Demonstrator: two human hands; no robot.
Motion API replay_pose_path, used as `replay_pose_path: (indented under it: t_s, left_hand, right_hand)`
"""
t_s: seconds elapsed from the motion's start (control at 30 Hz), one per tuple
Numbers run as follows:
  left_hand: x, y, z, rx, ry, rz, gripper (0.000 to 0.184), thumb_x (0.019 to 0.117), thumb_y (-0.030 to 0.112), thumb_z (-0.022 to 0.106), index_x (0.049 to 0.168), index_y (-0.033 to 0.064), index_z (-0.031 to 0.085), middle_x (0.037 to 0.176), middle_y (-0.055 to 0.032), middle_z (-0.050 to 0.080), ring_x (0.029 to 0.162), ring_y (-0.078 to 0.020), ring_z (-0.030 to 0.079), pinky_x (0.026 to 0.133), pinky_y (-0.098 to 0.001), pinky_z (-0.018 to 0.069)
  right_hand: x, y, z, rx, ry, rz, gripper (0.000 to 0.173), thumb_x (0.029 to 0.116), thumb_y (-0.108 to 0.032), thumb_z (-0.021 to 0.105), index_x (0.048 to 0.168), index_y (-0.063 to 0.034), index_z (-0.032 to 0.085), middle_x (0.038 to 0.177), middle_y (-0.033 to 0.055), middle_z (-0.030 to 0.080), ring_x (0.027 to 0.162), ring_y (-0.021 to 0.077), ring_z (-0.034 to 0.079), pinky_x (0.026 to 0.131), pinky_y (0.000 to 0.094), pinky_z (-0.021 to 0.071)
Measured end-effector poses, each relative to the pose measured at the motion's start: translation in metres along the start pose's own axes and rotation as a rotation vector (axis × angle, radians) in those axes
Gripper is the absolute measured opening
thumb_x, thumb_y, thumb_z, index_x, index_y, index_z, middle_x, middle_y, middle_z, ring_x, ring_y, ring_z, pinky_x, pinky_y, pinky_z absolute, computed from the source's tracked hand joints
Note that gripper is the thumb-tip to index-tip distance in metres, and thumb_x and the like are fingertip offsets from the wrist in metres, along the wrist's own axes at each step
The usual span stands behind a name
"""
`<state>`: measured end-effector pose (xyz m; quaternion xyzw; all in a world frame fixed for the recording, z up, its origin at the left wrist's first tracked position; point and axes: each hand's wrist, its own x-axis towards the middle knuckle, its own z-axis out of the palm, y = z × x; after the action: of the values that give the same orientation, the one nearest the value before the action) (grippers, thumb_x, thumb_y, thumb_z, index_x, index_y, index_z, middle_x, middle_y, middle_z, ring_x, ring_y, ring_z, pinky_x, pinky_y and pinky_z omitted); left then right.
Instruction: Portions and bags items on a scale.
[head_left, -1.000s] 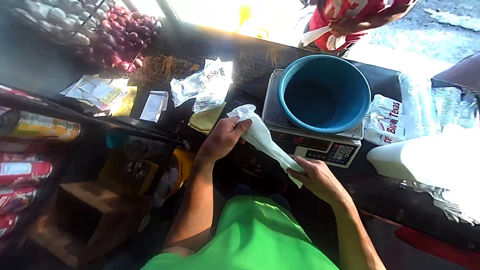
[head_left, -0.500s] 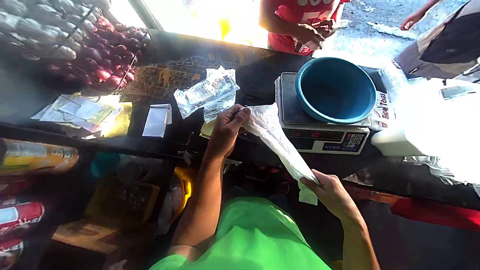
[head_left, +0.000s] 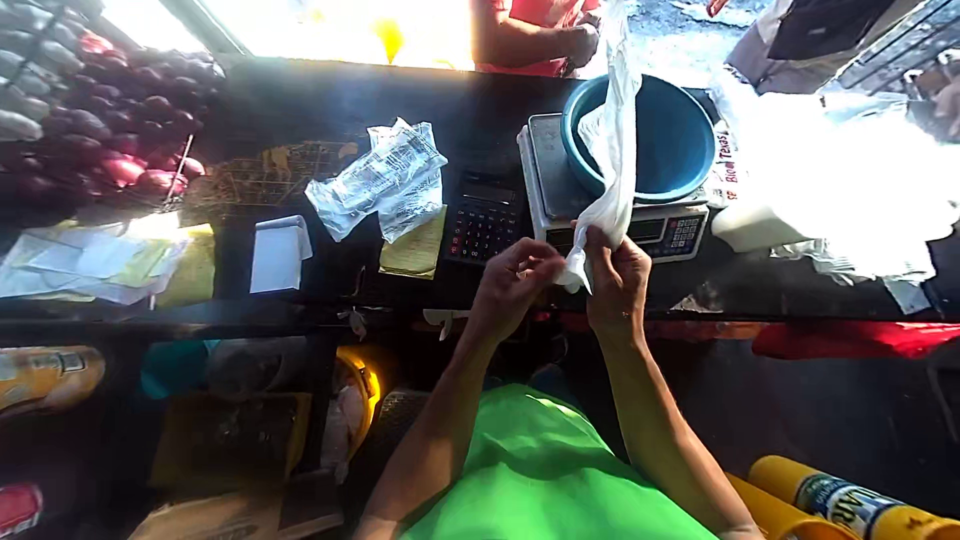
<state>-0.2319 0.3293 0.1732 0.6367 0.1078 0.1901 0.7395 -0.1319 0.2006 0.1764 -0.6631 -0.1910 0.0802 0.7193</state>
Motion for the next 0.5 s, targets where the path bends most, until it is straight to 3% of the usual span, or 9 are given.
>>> replay_pose_path:
  t_s: [0.07, 0.13, 0.2, 0.27, 0.33, 0.4, 0.43, 0.47, 0.5]
  left_hand:
    - [0.008, -0.001, -0.006, -0.111, 0.124, 0.026, 0.013, 0.1047, 0.018, 0.057, 0.105, 0.0078, 0.065, 0.091, -0.0035, 0.07, 0.08, -0.0138, 0.069, 0.077, -0.0348, 0.0617]
    - [0.014, -0.001, -0.018, -0.127, 0.188, 0.086, 0.017, 0.1073, 0.023, 0.053, 0.109, 0.0099, 0.063, 0.091, -0.003, 0.068, 0.082, -0.0151, 0.068, 0.079, -0.036, 0.061]
    - [0.013, -0.001, -0.009, -0.076, 0.096, 0.118, 0.021, 0.1046, 0.026, 0.058, 0.118, 0.0105, 0.059, 0.104, -0.0042, 0.068, 0.091, -0.0179, 0.069, 0.083, -0.0396, 0.0608]
    - [0.008, -0.001, 0.023, 0.001, -0.081, 0.07, 0.045, 0.0951, 0.024, 0.07, 0.134, 0.0097, 0.052, 0.126, -0.0055, 0.062, 0.104, -0.0181, 0.068, 0.082, -0.0372, 0.0622]
    - [0.008, -0.009, 0.05, 0.012, -0.051, 0.14, 0.025, 0.0965, 0.008, 0.063, 0.121, 0.0038, 0.061, 0.122, -0.0073, 0.063, 0.104, -0.0157, 0.065, 0.081, -0.0326, 0.0603]
    - [0.015, -0.007, 0.054, 0.031, 0.079, 0.21, 0.021, 0.0988, 0.002, 0.049, 0.117, 0.0046, 0.06, 0.109, -0.004, 0.066, 0.093, -0.0106, 0.065, 0.076, -0.0289, 0.0571]
    - [0.019, -0.001, 0.051, 0.045, 0.117, 0.22, 0.021, 0.1009, 0.001, 0.047, 0.118, 0.0056, 0.059, 0.101, -0.0021, 0.065, 0.085, -0.0083, 0.064, 0.073, -0.0273, 0.057]
    - [0.021, 0.006, 0.047, 0.052, 0.121, 0.233, 0.021, 0.1024, 0.001, 0.046, 0.119, 0.0065, 0.058, 0.098, -0.0003, 0.065, 0.082, -0.0062, 0.064, 0.071, -0.0256, 0.0573]
    - [0.022, 0.014, 0.043, 0.056, 0.114, 0.249, 0.021, 0.1029, 0.001, 0.047, 0.12, 0.0078, 0.057, 0.096, 0.0014, 0.064, 0.079, -0.004, 0.064, 0.07, -0.0231, 0.0571]
  right_hand:
    - [0.002, 0.001, -0.006, 0.139, 0.113, 0.083, 0.021, 0.1066, -0.018, 0.053, 0.107, -0.0097, 0.072, 0.098, -0.0002, 0.074, 0.078, 0.0066, 0.068, 0.07, 0.0263, 0.0593]
    - [0.005, -0.001, -0.016, 0.303, 0.203, 0.174, 0.025, 0.1088, -0.016, 0.046, 0.112, -0.0103, 0.07, 0.103, 0.0009, 0.074, 0.073, 0.0068, 0.067, 0.063, 0.0249, 0.059]
    - [0.005, -0.002, -0.023, 0.344, 0.222, 0.176, 0.029, 0.11, -0.017, 0.042, 0.113, -0.01, 0.07, 0.103, 0.0015, 0.074, 0.069, 0.0063, 0.066, 0.061, 0.0243, 0.058]
    - [-0.001, -0.004, -0.028, 0.202, 0.117, 0.136, 0.03, 0.1095, -0.019, 0.042, 0.116, -0.0087, 0.069, 0.106, 0.0013, 0.073, 0.079, 0.0065, 0.067, 0.071, 0.0259, 0.0594]
    - [-0.005, -0.006, -0.031, 0.058, 0.058, 0.148, 0.028, 0.1085, -0.023, 0.048, 0.108, -0.0073, 0.072, 0.095, 0.0028, 0.074, 0.081, 0.0096, 0.069, 0.073, 0.0298, 0.0593]
    - [-0.012, -0.006, -0.045, 0.052, 0.161, 0.172, 0.025, 0.1064, -0.024, 0.053, 0.1, -0.0073, 0.071, 0.074, 0.0022, 0.067, 0.062, 0.01, 0.063, 0.058, 0.0284, 0.0568]
    - [-0.019, -0.006, -0.06, 0.032, 0.225, 0.151, 0.022, 0.1062, -0.022, 0.053, 0.104, -0.0077, 0.069, 0.069, 0.0007, 0.062, 0.057, 0.0094, 0.059, 0.055, 0.0275, 0.0545]
    - [-0.03, -0.008, -0.077, -0.058, 0.275, 0.09, 0.024, 0.1058, -0.02, 0.052, 0.12, -0.0069, 0.067, 0.076, 0.001, 0.063, 0.061, 0.0098, 0.06, 0.057, 0.0279, 0.0552]
    - [-0.039, -0.013, -0.093, -0.202, 0.284, -0.012, 0.035, 0.1048, -0.02, 0.054, 0.136, -0.0064, 0.058, 0.093, 0.0024, 0.065, 0.073, 0.0098, 0.063, 0.065, 0.0282, 0.0576]
